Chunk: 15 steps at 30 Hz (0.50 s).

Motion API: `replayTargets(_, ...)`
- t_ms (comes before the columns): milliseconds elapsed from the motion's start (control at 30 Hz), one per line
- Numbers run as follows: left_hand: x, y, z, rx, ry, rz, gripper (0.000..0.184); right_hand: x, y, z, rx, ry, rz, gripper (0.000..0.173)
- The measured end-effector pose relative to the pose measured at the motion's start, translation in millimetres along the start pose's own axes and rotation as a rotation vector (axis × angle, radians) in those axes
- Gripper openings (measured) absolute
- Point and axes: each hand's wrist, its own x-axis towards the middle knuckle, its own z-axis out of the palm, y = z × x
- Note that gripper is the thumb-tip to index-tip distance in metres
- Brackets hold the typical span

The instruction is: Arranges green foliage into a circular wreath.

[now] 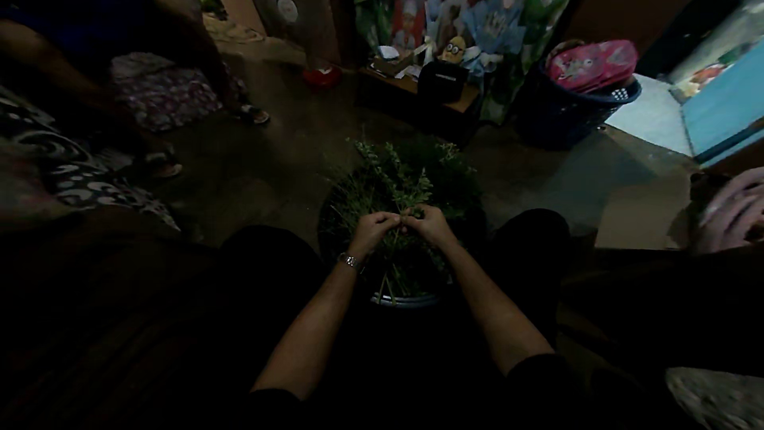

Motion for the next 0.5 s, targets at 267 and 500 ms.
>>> replayTargets(267,-8,11,3,0.020,-0.007,0.016,0.016,-4,-9,2,-0.045,0.021,0.051,0.017)
replayTargets(500,-9,21,-7,-0.008,0.054,-0.033,0.019,-3,-15,-17,-0.081,0.030,0.106,0.025)
